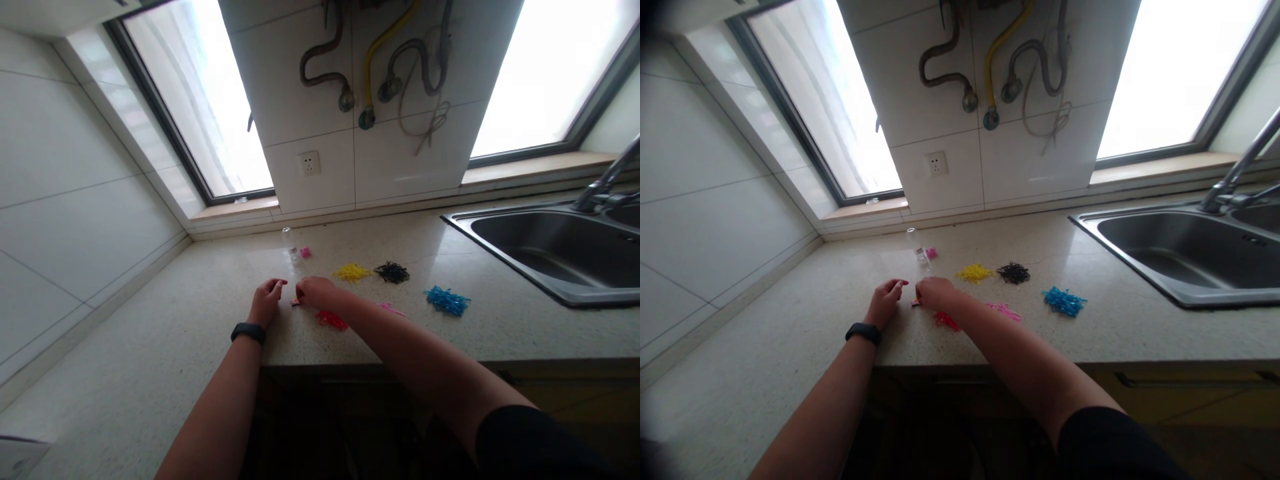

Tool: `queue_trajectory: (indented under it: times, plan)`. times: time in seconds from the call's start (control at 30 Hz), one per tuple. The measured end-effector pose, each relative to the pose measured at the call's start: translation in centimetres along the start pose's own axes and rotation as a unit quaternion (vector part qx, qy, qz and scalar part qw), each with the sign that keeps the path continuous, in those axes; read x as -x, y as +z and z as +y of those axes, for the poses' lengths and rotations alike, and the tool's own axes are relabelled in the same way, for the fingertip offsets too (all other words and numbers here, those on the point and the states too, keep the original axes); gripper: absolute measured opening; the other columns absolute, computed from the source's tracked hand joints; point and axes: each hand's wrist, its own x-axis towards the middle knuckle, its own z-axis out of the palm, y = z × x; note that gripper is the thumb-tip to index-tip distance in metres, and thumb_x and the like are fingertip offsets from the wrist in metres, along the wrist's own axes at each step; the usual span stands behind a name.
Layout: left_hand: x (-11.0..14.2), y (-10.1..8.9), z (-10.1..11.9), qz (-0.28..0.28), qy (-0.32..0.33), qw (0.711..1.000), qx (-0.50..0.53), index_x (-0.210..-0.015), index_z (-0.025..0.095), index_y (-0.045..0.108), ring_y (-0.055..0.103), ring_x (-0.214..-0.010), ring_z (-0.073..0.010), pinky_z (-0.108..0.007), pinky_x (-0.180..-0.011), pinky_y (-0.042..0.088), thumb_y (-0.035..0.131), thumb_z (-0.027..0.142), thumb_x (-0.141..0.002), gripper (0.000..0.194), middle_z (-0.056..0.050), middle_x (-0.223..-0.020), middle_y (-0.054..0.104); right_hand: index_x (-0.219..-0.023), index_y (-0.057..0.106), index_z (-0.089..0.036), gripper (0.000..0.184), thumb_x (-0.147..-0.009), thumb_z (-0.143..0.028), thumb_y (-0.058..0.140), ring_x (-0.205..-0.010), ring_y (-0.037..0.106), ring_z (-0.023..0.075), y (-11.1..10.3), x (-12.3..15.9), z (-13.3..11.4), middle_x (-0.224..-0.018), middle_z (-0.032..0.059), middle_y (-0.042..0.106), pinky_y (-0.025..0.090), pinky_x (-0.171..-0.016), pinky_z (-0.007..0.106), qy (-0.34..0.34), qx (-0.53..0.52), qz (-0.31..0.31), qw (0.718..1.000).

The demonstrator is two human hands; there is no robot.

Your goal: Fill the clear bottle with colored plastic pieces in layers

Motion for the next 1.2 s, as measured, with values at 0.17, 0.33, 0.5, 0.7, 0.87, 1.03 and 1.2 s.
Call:
queue_trajectory:
  times: [0.17,0.33,0.5,0.7,0.87,1.03,1.2]
  plan:
    - [-0.2,0.1,-0.5,0.001,0.003,1.0,-0.002,-0.099,0.011,0.072,0.047,-0.056,-0.0132,-0.025,-0.055,0.037,0.052,0.047,-0.088,0.043,0.002,-0.059,0.05,-0.101,0.073,-0.021,0.022,-0.085,-0.028,0.059,-0.093,0.066,0.0208,0.0,0.1,0.1,-0.103,0.0083,0.073,0.043,-0.072,0.026,0.01,-0.026,0.006,1.0]
    - [-0.2,0.1,-0.6,0.002,0.005,1.0,-0.001,-0.099,0.012,0.072,0.048,-0.056,-0.0133,-0.025,-0.055,0.037,0.052,0.048,-0.088,0.043,0.002,-0.059,0.05,-0.1,0.073,-0.022,0.021,-0.085,-0.029,0.061,-0.092,0.067,0.0188,-0.5,0.4,0.3,-0.101,0.007,0.074,0.042,-0.072,0.024,0.01,-0.065,0.014,0.998]
    - [-0.1,0.0,-0.4,0.001,0.005,1.0,0.0,-0.1,0.012,0.072,0.048,-0.056,-0.0134,-0.025,-0.055,0.037,0.053,0.048,-0.087,0.043,0.002,-0.059,0.05,-0.098,0.075,-0.02,0.02,-0.084,-0.025,0.062,-0.086,0.068,0.0169,-0.7,0.2,0.8,-0.095,0.0065,0.076,0.042,-0.07,0.022,0.009,-0.109,0.019,0.994]
    - [-0.2,0.1,-0.3,0.003,0.003,1.0,-0.002,-0.1,0.012,0.072,0.047,-0.055,-0.0134,-0.025,-0.055,0.036,0.053,0.048,-0.087,0.043,0.002,-0.058,0.05,-0.093,0.076,-0.018,0.017,-0.079,-0.02,0.066,-0.084,0.069,0.0172,-0.1,0.0,1.8,-0.093,0.0069,0.076,0.043,-0.07,0.023,0.013,-0.15,0.03,0.988]
    - [-0.2,0.0,-0.3,0.002,0.005,1.0,-0.002,-0.098,0.012,0.072,0.048,-0.056,-0.0137,-0.025,-0.055,0.037,0.053,0.048,-0.086,0.043,0.002,-0.058,0.051,-0.099,0.075,-0.017,0.021,-0.078,-0.02,0.07,-0.09,0.069,0.0181,0.4,-0.1,2.5,-0.099,0.0084,0.076,0.045,-0.076,0.024,0.012,-0.183,0.055,0.981]
    - [-0.2,0.0,-0.5,0.001,0.005,1.0,-0.004,-0.099,0.012,0.072,0.047,-0.056,-0.0133,-0.025,-0.055,0.036,0.053,0.047,-0.087,0.042,0.002,-0.058,0.05,-0.097,0.076,-0.018,0.02,-0.08,-0.017,0.067,-0.086,0.069,0.0164,0.5,-0.1,2.8,-0.097,0.0069,0.076,0.046,-0.076,0.023,0.011,-0.216,0.057,0.975]
    - [-0.2,0.0,-0.7,0.0,0.007,1.0,-0.003,-0.098,0.012,0.072,0.047,-0.055,-0.0131,-0.025,-0.054,0.036,0.052,0.047,-0.088,0.041,0.002,-0.059,0.05,-0.093,0.078,-0.018,0.018,-0.079,-0.016,0.066,-0.083,0.069,0.0169,0.6,-0.2,2.8,-0.092,0.007,0.077,0.047,-0.074,0.024,0.013,-0.243,0.064,0.968]
